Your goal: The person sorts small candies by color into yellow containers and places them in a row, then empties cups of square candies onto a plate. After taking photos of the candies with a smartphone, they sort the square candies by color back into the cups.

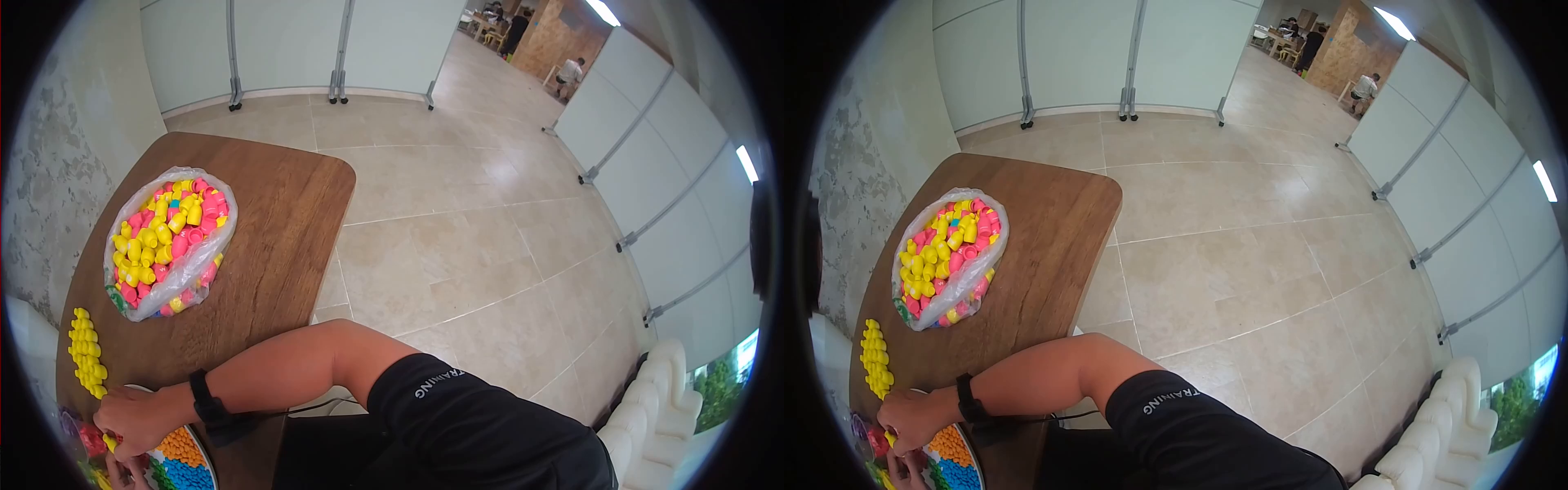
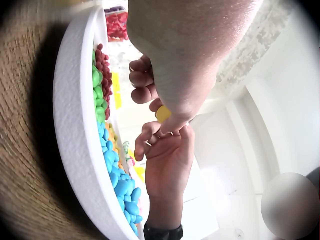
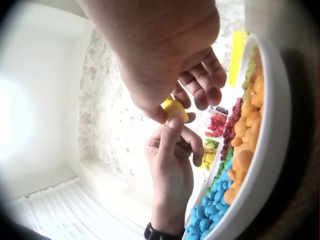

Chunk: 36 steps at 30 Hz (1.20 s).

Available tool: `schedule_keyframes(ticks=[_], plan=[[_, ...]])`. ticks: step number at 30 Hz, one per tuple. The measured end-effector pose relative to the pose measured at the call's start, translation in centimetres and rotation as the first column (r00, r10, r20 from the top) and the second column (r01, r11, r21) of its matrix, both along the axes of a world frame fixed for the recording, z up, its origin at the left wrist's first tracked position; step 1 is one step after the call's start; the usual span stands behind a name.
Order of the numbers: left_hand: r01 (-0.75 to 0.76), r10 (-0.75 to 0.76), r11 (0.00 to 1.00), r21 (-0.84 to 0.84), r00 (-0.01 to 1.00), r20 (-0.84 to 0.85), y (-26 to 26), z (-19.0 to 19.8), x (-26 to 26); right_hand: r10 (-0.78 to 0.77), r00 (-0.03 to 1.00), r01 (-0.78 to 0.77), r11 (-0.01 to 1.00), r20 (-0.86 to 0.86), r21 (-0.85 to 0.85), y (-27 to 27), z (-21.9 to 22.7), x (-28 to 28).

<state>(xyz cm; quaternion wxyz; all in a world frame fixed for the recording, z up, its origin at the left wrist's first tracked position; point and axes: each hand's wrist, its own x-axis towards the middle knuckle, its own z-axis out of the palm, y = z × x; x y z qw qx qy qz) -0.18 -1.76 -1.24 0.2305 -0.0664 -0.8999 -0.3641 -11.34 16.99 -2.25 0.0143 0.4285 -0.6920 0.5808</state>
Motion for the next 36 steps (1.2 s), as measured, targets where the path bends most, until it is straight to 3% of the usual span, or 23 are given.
schedule_keyframes(ticks=[6,9,11,15,17,18,19,21,22,25,27,28,29,31,36], plan=[[-0.007,0.007,1.000,-0.025,1.000,-0.008,-0.1,0.0,0.1,0.007,1.000,-0.007,1.000,-0.030,-0.004,0.1,0.1,0.0],[-0.005,0.004,0.999,0.042,1.000,0.022,0.3,0.2,0.1,0.011,1.000,-0.011,1.000,-0.026,0.020,0.2,0.2,-0.1],[-0.011,0.016,0.998,-0.058,0.996,0.087,1.1,1.1,0.3,-0.020,1.000,0.020,1.000,-0.001,0.018,0.1,0.1,0.0],[-0.012,0.009,1.000,0.012,0.987,0.160,3.6,2.4,0.7,-0.020,0.999,0.021,1.000,0.049,-0.023,0.1,-0.2,-0.4],[-0.040,0.012,0.991,0.126,0.977,0.214,4.4,2.8,0.8,-0.158,0.986,0.150,0.982,-0.061,-0.115,-0.2,-0.6,-1.0],[-0.057,0.031,0.993,0.100,0.969,0.244,4.5,3.0,0.8,-0.217,0.968,0.201,0.971,-0.125,-0.131,-0.1,-0.8,-1.4],[-0.063,0.036,0.993,0.100,0.969,0.245,4.8,3.1,0.8,-0.211,0.970,0.195,0.972,-0.124,-0.131,0.0,-0.8,-1.9],[0.070,-0.104,0.978,0.195,0.980,0.169,5.6,3.4,0.8,-0.373,0.927,0.367,0.922,-0.030,-0.123,0.4,-0.3,-2.7],[-0.013,-0.005,0.997,0.077,0.973,0.229,5.2,3.5,0.9,-0.404,0.914,0.399,0.910,-0.029,-0.110,1.1,-0.1,-3.0],[-0.026,0.010,0.995,0.099,0.987,0.159,-0.5,-1.8,-0.5,-0.530,0.846,0.524,0.846,-0.048,-0.102,2.0,-0.5,-4.6],[-0.116,0.100,0.988,0.101,0.984,0.150,1.3,-1.3,-0.1,-0.550,0.835,0.550,0.835,-0.011,-0.025,3.4,-0.3,-5.3],[-0.075,0.068,0.995,0.060,0.991,0.111,2.8,-0.3,0.2,-0.519,0.852,0.515,0.854,0.065,0.067,4.4,0.7,-5.1],[-0.065,0.050,0.993,0.102,0.989,0.139,3.7,0.6,0.4,-0.545,0.837,0.546,0.838,0.051,0.000,4.8,0.9,-4.8],[-0.053,0.037,0.994,0.097,0.986,0.163,3.4,1.2,0.7,-0.587,0.809,0.586,0.809,0.011,0.042,4.9,1.2,-5.2],[-0.007,0.006,0.999,0.035,1.000,0.026,3.6,1.6,0.8,-0.651,0.759,0.649,0.756,-0.012,0.083,6.3,2.2,-6.3]])
